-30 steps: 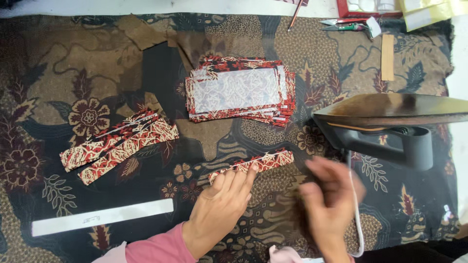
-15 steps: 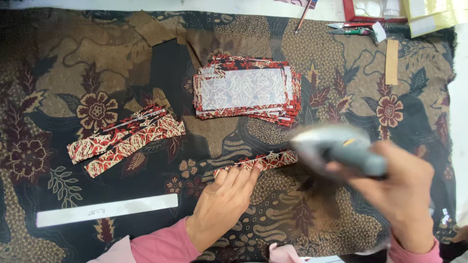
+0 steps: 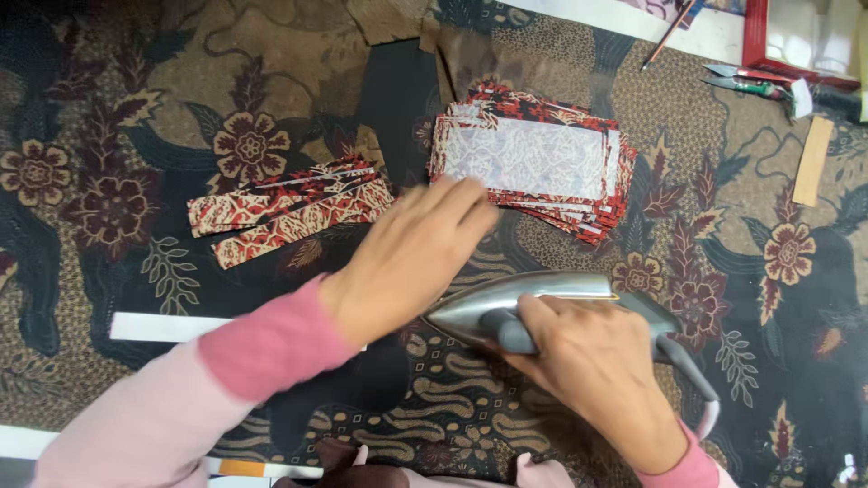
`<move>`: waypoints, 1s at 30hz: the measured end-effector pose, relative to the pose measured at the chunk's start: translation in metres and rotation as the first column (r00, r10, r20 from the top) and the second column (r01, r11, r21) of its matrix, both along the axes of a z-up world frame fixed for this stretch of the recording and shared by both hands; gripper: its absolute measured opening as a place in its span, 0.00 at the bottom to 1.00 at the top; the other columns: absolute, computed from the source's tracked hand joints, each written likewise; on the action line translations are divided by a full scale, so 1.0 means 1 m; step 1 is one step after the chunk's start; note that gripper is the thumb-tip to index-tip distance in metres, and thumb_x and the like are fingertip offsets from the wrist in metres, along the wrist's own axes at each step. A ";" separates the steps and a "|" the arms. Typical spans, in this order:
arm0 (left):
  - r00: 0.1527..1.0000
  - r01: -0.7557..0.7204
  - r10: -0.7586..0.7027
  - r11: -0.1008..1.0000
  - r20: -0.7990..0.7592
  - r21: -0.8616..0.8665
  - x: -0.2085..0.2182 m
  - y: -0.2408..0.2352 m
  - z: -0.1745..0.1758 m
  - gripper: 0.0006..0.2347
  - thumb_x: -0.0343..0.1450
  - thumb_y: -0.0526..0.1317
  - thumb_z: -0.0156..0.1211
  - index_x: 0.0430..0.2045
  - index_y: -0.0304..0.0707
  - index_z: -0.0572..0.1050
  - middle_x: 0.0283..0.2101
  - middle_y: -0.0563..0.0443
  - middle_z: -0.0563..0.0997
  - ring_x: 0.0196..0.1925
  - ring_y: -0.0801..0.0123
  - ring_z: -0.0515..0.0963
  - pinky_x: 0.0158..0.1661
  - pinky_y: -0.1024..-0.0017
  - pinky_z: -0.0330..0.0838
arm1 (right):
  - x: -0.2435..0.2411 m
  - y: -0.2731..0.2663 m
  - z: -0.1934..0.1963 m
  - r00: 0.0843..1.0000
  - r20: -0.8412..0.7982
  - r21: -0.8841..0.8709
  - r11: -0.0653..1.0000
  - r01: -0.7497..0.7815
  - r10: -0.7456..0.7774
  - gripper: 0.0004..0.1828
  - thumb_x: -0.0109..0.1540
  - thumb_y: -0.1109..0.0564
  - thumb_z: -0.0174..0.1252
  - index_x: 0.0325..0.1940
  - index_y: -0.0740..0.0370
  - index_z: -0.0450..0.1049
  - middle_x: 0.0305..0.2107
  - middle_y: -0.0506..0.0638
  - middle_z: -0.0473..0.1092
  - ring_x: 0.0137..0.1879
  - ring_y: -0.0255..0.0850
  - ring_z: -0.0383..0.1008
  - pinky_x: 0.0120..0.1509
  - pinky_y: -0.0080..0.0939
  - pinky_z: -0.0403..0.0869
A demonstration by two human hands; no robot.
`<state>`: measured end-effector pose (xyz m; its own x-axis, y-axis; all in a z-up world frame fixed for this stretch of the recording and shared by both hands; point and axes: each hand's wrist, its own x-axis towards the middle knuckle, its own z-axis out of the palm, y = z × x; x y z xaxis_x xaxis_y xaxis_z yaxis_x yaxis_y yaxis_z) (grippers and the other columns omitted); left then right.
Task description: The person repeatedly folds small rectangular pieces of patterned fabric and irons them flat using an electric iron. They measure each piece with a ruler before folding, then press the folded fabric with the iron and stack the finished pieces.
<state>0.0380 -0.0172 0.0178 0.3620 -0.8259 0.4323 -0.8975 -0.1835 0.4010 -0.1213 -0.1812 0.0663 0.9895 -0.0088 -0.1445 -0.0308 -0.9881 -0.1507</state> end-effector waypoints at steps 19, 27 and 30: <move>0.963 0.089 -0.077 0.995 0.259 -0.035 0.035 -0.063 -0.035 0.02 0.65 0.34 0.59 0.27 0.38 0.75 0.33 0.49 0.75 0.40 0.61 0.79 0.39 0.67 0.74 | 0.009 0.005 0.004 0.995 -0.084 0.063 0.996 0.055 -0.049 0.20 0.46 0.44 0.72 0.33 0.53 0.73 0.19 0.52 0.72 0.24 0.54 0.76 0.24 0.54 0.70; 0.960 0.155 -0.127 0.983 -0.250 0.095 0.014 -0.052 -0.015 0.05 0.68 0.34 0.61 0.35 0.36 0.76 0.37 0.43 0.78 0.43 0.47 0.81 0.42 0.54 0.74 | 0.002 -0.009 0.005 0.965 -0.247 -0.034 0.996 0.088 -0.093 0.18 0.50 0.42 0.68 0.35 0.51 0.73 0.20 0.52 0.74 0.24 0.52 0.77 0.25 0.54 0.71; 0.931 0.139 -0.094 0.985 -0.352 0.103 0.013 -0.030 -0.010 0.07 0.69 0.33 0.60 0.39 0.35 0.75 0.38 0.43 0.78 0.43 0.46 0.80 0.40 0.54 0.74 | -0.008 -0.020 0.012 0.947 -0.230 -0.129 0.972 0.197 -0.222 0.21 0.52 0.33 0.65 0.34 0.49 0.76 0.19 0.53 0.74 0.25 0.53 0.77 0.28 0.53 0.72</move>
<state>0.0512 -0.0469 0.0083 0.3682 -0.9101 0.1901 -0.7263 -0.1539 0.6700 -0.1291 -0.2014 0.0785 0.8993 -0.2396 -0.3659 -0.2615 -0.9651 -0.0107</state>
